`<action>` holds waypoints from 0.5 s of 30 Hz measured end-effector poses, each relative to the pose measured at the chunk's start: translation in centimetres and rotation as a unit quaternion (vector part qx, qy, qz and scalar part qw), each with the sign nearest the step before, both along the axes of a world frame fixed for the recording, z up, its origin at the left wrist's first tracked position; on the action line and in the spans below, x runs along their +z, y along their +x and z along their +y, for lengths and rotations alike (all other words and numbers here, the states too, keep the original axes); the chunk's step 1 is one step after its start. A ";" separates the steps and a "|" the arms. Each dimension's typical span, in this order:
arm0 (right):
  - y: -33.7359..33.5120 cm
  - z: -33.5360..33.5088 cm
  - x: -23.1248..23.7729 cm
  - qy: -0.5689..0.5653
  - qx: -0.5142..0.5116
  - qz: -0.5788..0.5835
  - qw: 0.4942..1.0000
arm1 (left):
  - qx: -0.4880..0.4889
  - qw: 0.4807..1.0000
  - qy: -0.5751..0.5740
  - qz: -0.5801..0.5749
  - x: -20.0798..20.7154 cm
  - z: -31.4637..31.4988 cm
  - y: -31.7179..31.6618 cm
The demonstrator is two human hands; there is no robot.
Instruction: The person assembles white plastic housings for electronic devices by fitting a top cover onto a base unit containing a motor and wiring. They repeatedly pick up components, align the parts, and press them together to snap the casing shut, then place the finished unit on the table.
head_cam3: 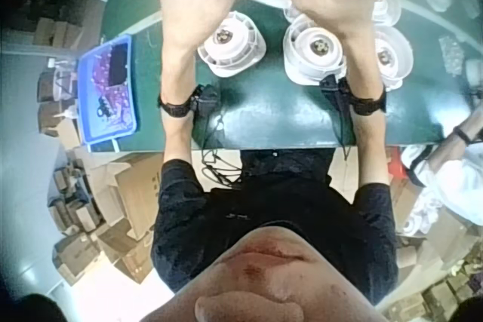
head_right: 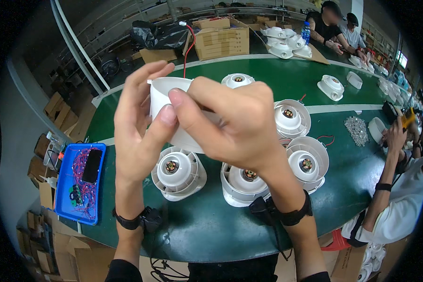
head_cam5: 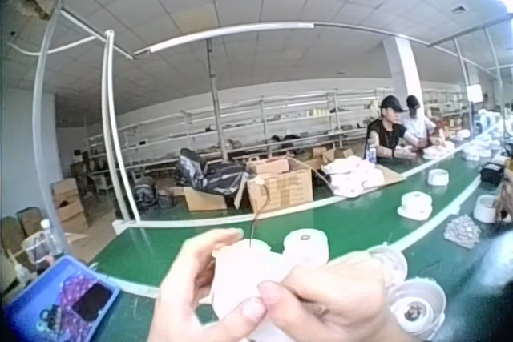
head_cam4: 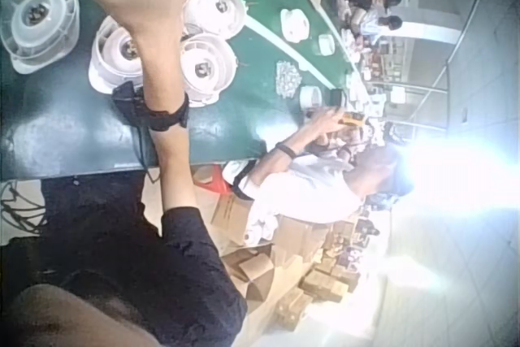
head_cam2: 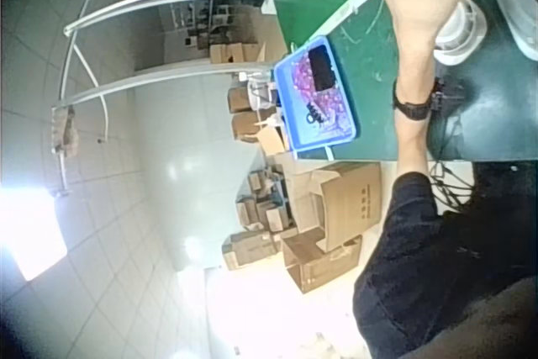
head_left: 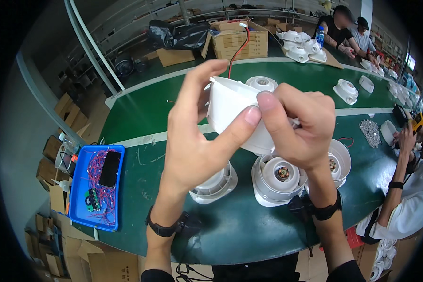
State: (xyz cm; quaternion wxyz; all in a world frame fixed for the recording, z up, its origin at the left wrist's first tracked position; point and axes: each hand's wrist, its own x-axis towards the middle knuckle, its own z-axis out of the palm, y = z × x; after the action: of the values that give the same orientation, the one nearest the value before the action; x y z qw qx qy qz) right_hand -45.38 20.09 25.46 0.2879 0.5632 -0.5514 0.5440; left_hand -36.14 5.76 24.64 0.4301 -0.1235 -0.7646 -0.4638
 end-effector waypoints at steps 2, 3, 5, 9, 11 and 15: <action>-0.3 -0.2 -0.2 -0.019 -0.009 0.028 0.999 | -0.016 1.000 0.014 -0.022 0.3 0.0 0.1; -0.3 -0.1 -0.1 -0.014 -0.021 0.023 0.999 | -0.022 0.999 0.022 -0.033 0.3 -0.2 0.2; -0.3 0.3 0.1 -0.006 -0.042 0.012 0.999 | -0.024 0.998 0.031 -0.043 0.2 -0.8 0.2; -1.0 1.0 0.2 -0.081 0.025 -0.145 0.986 | -0.022 0.991 0.099 -0.089 0.9 -0.8 0.4; -1.3 0.8 -0.1 -0.096 0.037 -0.151 0.983 | -0.017 0.986 0.101 -0.128 1.1 -0.8 0.7; -1.5 0.8 -0.4 -0.135 0.107 -0.200 0.965 | -0.026 0.986 0.050 -0.156 1.4 -1.6 1.4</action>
State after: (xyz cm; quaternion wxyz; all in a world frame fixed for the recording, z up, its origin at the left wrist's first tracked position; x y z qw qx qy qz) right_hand -46.84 20.88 25.09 0.1849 0.4545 -0.4561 0.7424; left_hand -34.75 4.19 26.01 0.2986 -0.0479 -0.7948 -0.5262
